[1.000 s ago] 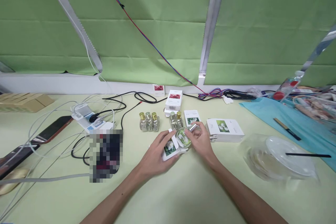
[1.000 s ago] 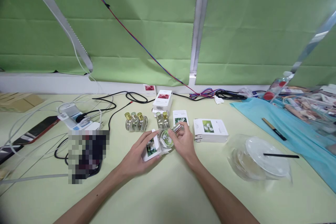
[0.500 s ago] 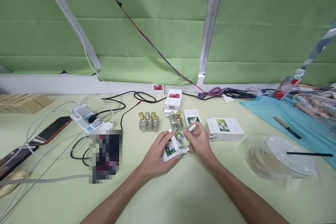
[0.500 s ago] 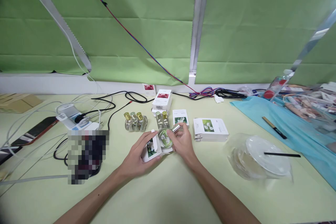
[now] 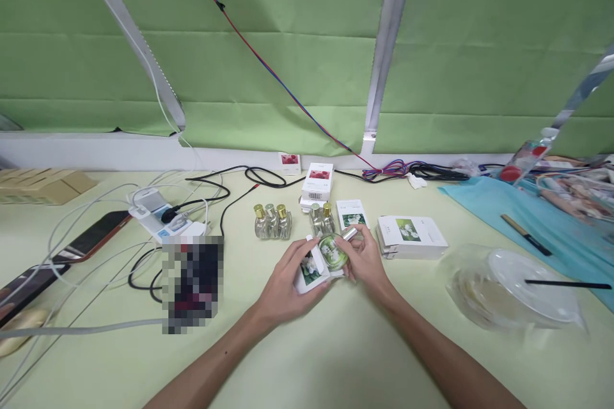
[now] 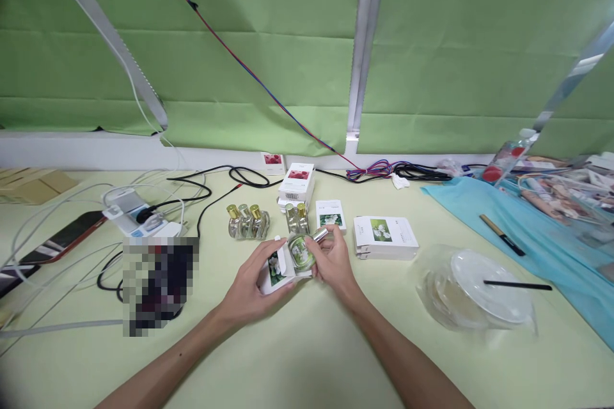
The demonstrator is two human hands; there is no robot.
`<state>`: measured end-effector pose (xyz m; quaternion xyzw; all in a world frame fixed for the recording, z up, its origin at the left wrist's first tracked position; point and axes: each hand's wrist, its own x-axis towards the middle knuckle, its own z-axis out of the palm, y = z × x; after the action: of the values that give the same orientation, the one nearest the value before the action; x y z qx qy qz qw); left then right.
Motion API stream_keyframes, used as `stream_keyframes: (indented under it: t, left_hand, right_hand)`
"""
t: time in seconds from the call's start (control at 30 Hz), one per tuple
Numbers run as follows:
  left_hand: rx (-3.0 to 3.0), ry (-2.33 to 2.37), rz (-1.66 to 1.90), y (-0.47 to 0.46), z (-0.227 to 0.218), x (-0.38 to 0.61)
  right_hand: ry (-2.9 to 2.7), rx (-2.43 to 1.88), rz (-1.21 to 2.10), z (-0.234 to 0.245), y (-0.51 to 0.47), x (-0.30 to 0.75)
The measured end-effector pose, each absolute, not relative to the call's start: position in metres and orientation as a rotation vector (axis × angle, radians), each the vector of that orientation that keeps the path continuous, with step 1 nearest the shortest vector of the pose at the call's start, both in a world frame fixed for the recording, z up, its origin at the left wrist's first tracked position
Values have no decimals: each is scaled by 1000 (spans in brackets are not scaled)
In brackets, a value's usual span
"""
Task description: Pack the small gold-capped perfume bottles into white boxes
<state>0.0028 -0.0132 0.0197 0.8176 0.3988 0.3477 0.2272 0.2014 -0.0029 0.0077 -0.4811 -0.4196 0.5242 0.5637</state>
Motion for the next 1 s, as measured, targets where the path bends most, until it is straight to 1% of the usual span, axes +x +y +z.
stream_keyframes:
  t: [0.27,1.0]
  left_hand:
    - [2261,1108,1016,-13,19,3]
    - [2271,1136,1097,-10,15,5]
  right_hand:
    - [-979,-1109,1254,14,-4,200]
    - [-1057,-1121,1187,10,-5,202]
